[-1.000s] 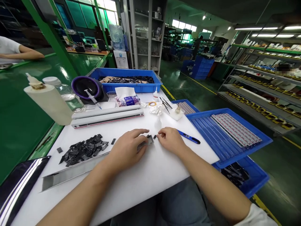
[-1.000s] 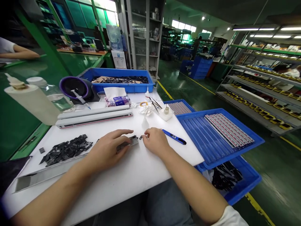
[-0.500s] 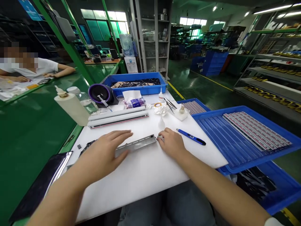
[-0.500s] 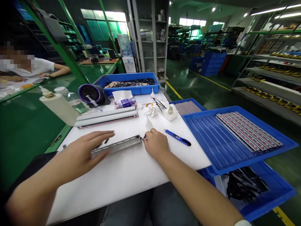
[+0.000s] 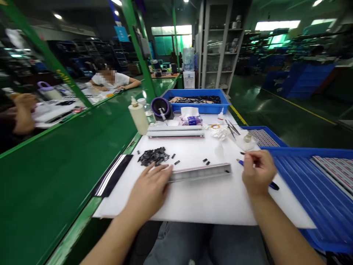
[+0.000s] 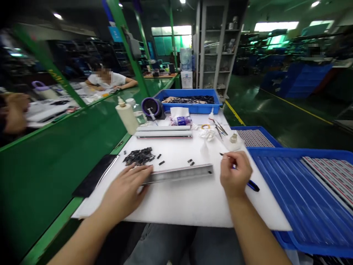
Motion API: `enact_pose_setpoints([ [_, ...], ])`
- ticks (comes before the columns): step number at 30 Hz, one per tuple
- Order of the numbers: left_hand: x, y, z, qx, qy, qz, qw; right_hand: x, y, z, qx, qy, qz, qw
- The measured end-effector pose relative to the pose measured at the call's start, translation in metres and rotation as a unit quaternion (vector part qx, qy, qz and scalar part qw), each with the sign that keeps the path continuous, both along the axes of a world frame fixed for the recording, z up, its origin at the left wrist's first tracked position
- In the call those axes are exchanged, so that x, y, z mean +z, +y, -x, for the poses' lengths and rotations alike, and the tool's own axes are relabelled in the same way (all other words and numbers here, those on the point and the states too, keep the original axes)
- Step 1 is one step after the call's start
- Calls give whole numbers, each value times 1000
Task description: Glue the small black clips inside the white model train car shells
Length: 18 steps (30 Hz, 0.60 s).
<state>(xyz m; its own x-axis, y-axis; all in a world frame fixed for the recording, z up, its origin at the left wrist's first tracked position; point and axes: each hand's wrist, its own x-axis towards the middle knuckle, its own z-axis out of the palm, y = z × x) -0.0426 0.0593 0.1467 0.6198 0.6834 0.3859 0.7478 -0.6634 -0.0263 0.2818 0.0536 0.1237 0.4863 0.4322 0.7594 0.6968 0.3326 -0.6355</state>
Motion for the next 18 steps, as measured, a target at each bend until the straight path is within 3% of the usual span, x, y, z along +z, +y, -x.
enact_pose_setpoints([
  [2, -2, -7, -9, -3, 1, 33, 999, 9, -9, 14, 20, -52, -32, 998],
  [4, -6, -11, -2, 8, -21, 65, 998, 20, -19, 41, 123, -108, -3, 986],
  [7, -11, -16, 24, 37, -71, 104, 991, 30, -28, 93, 298, -185, 83, 933],
  [9, -15, -20, 40, 50, -106, 124, 985, 29, -24, 124, 364, -218, 113, 899],
  [13, -23, -24, 54, 44, -179, 145, 972, 23, -5, 163, 405, -202, 140, 881],
  [18, -34, -25, 60, 34, -218, 143, 965, 16, 3, 183, 411, -218, 175, 867],
])
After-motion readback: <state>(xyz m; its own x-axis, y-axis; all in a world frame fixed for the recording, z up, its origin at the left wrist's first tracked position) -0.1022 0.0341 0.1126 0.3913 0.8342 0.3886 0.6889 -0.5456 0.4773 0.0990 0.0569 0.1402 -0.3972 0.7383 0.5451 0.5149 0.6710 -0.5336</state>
